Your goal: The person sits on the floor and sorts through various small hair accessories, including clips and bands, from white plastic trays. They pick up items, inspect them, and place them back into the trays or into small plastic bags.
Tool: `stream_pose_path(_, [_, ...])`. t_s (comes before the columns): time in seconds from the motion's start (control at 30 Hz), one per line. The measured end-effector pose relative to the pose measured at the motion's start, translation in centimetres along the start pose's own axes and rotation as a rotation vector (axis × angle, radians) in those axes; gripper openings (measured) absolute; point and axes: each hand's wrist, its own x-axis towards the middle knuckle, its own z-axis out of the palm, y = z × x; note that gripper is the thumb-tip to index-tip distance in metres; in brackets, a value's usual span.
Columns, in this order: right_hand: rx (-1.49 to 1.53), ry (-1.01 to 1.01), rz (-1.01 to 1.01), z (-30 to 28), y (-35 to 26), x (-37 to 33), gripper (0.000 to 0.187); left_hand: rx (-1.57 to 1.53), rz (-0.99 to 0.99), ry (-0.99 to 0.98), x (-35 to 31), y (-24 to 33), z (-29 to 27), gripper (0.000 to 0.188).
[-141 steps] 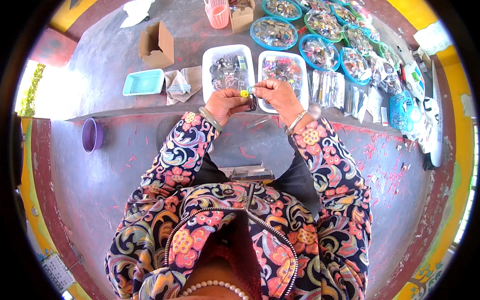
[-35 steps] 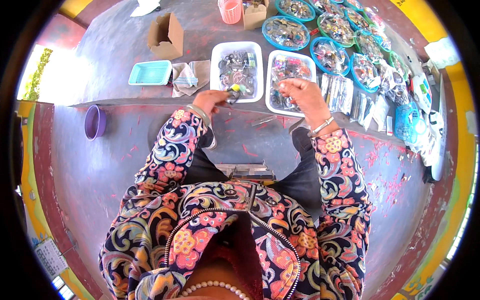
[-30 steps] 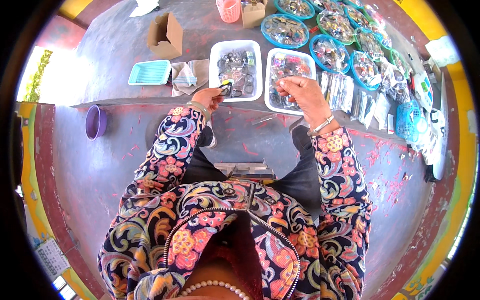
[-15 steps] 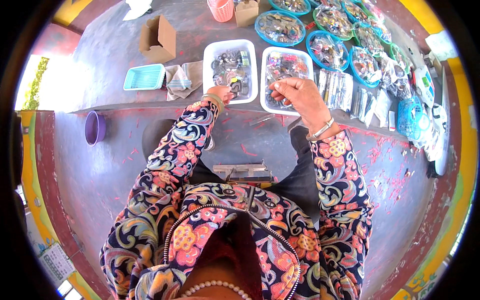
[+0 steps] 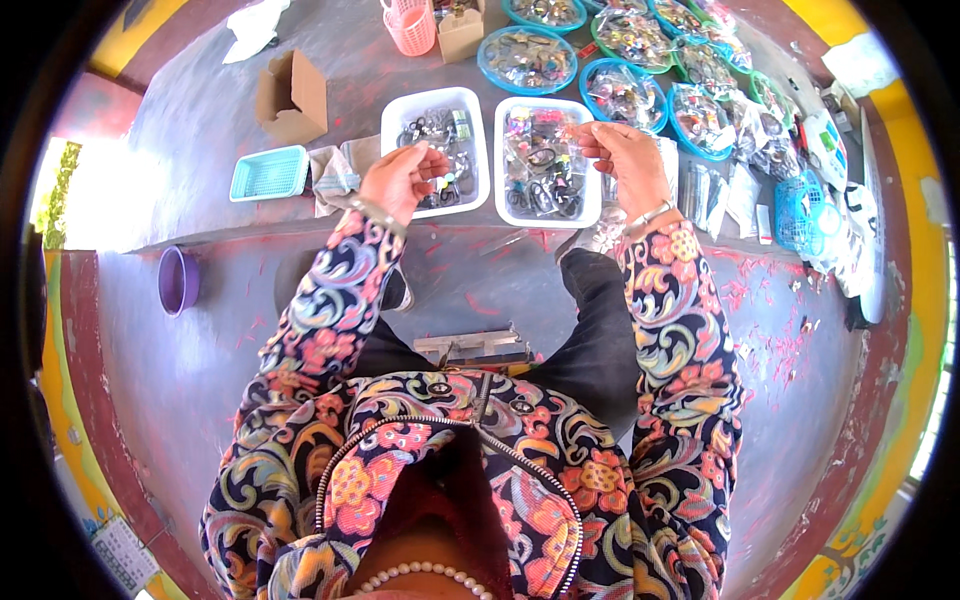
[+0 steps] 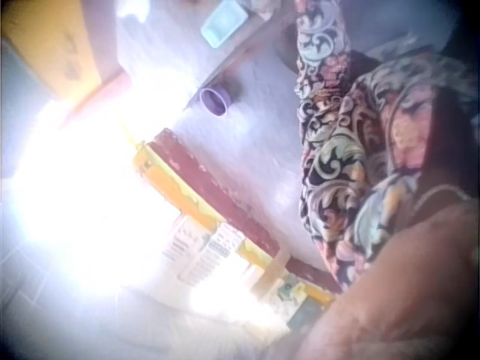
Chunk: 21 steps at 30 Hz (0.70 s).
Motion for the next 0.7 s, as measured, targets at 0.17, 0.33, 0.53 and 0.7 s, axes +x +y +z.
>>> stream_pose_path(0.17, [-0.023, 0.035, 0.067, -3.7, 2.2, 5.5, 0.022, 0.045, 0.053, -0.185, -5.8, 2.9, 1.2, 0.032])
stream_pose_path(0.33, [-0.57, 0.127, 0.192, -5.3, 6.9, 14.1, 0.02, 0.166, 0.001, 0.039, -3.0, -2.2, -1.8, 0.036])
stream_pose_path(0.53, [-1.342, -0.151, -0.167, -2.6, 17.6, 17.6, 0.032, 0.227, -0.018, 0.131, -1.5, -1.9, -2.3, 0.036])
stream_pose_path(0.7, [-1.476, 0.045, -0.017, -2.1, 25.4, 17.6, 0.041, 0.321, -0.056, 0.062, -0.9, -2.7, -1.2, 0.036])
